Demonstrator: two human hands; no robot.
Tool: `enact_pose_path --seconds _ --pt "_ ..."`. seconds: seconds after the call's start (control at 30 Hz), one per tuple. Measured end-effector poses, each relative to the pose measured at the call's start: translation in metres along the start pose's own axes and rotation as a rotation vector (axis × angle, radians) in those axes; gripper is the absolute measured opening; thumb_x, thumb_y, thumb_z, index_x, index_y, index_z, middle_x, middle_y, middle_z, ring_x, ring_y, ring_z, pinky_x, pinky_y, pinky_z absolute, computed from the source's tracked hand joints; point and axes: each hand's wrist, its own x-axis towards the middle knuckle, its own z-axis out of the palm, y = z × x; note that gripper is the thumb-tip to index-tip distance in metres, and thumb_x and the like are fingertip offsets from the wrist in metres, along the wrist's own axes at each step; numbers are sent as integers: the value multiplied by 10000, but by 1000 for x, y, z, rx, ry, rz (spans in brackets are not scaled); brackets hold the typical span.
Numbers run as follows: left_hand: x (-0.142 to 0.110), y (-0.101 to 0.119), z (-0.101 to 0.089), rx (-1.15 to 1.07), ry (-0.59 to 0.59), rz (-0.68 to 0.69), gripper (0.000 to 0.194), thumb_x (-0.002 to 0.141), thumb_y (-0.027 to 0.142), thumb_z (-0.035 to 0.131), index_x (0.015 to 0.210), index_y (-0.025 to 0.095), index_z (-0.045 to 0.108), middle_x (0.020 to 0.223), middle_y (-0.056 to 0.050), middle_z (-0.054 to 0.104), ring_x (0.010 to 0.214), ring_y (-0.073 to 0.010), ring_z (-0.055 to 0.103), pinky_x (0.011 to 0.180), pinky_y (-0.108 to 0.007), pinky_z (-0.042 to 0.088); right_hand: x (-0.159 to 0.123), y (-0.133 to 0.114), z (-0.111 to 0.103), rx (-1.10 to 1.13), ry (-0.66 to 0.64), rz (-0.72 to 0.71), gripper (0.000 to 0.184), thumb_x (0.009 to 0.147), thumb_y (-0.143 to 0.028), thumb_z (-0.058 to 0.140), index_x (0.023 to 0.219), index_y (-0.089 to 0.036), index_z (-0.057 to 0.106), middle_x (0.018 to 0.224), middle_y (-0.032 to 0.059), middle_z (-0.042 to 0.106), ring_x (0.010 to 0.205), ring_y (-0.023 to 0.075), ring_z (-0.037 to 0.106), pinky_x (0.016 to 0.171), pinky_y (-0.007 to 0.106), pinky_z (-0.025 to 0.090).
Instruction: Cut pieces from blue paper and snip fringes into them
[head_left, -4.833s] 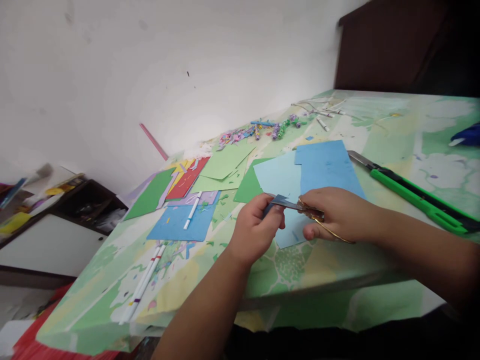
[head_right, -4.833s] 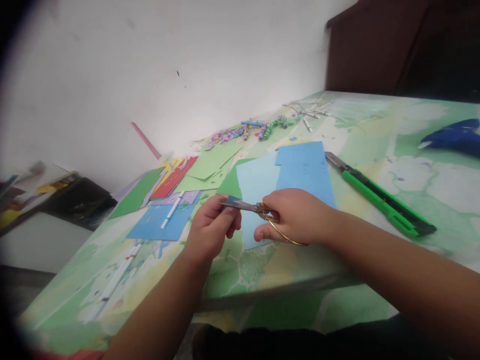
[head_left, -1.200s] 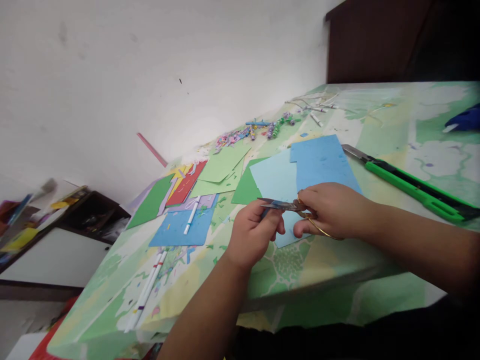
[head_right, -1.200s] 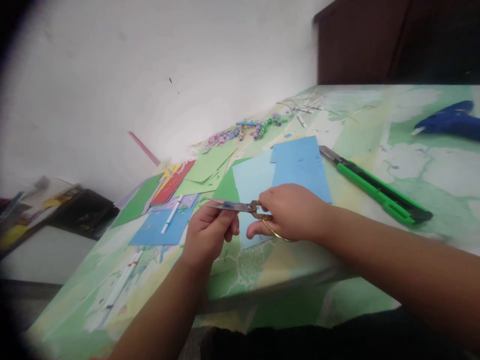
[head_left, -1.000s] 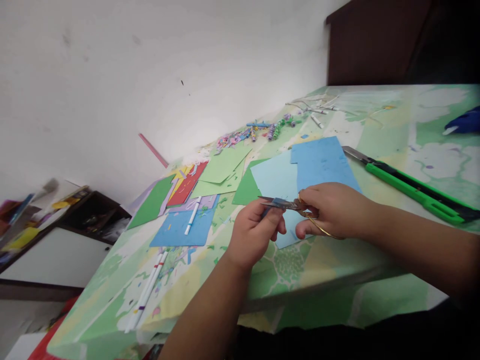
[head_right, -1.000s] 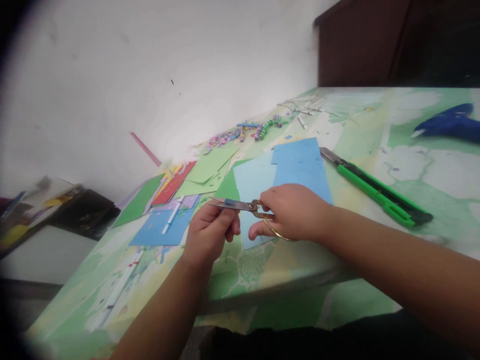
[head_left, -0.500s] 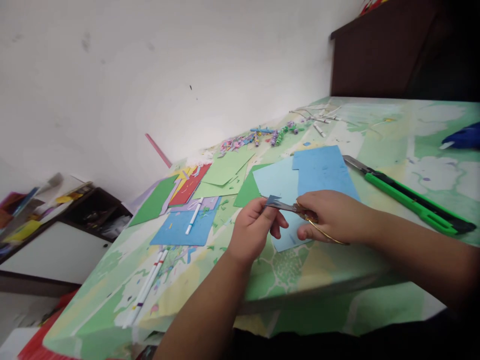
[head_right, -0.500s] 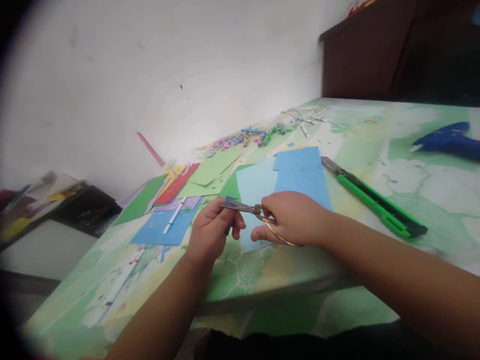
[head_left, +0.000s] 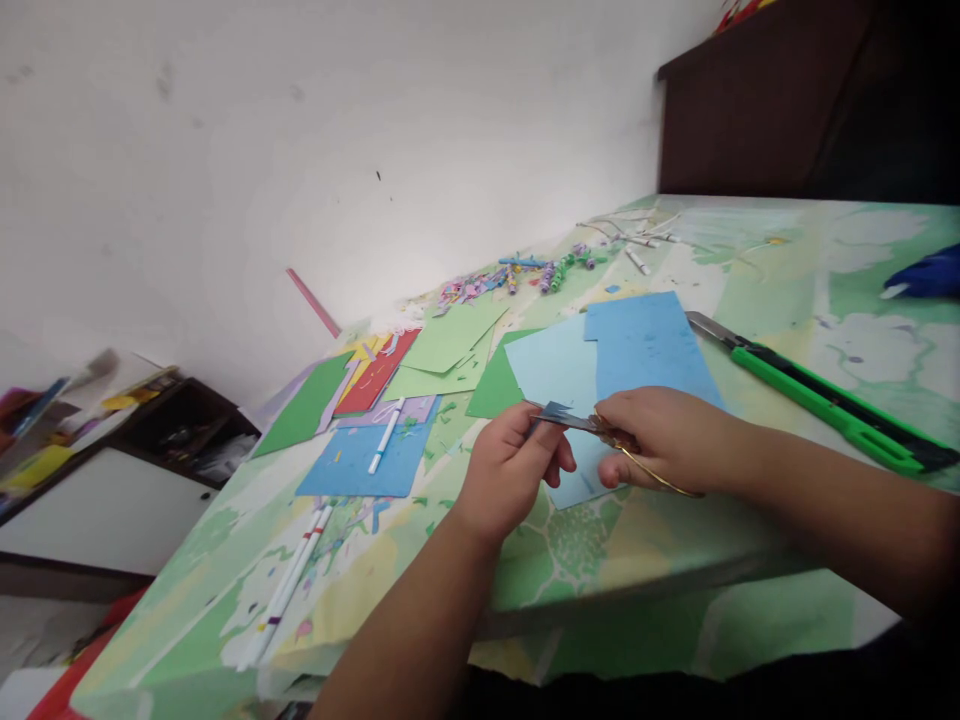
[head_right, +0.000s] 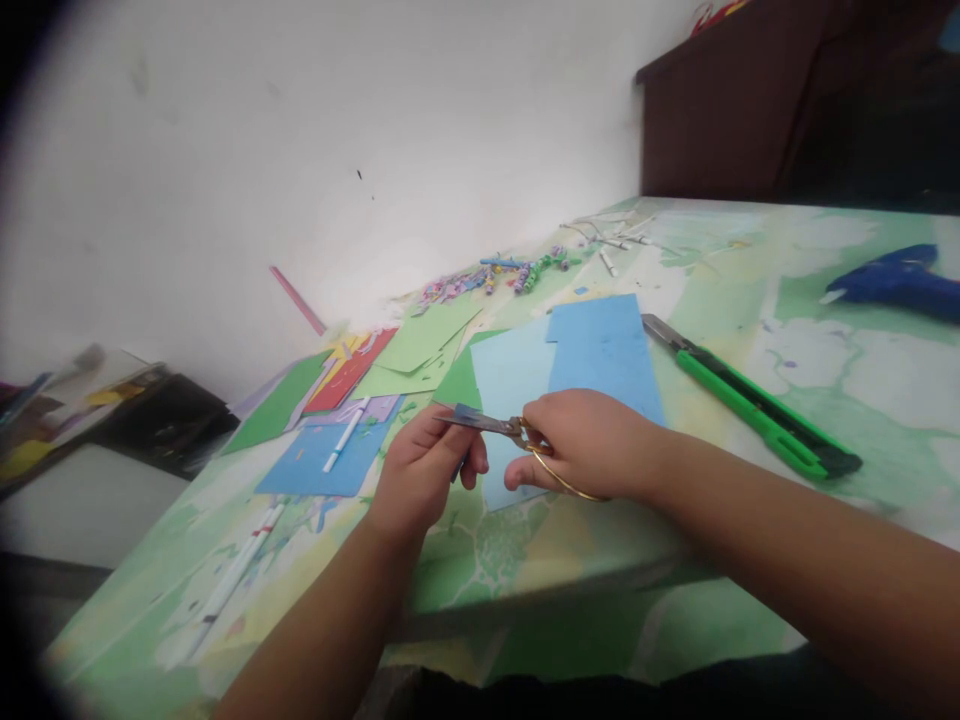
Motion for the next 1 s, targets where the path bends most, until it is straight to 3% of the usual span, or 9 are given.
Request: enact_pose_path --seconds 0.7,1.0 --pt "-4 -1 -1 -30 -13 14 167 774 295 486 677 161 500 478 58 523 377 -28 407 381 -155 307 1 4 3 -166 96 -51 481 725 -638 369 663 -177 495 613 44 551 560 167 494 469 241 209" --pt "-3 -1 0 -76 -22 -16 184 762 306 497 669 147 511 474 45 522 378 -32 406 381 -161 301 1 4 2 -99 64 -37 437 709 -610 420 658 -180 481 618 33 530 559 160 458 476 241 228"
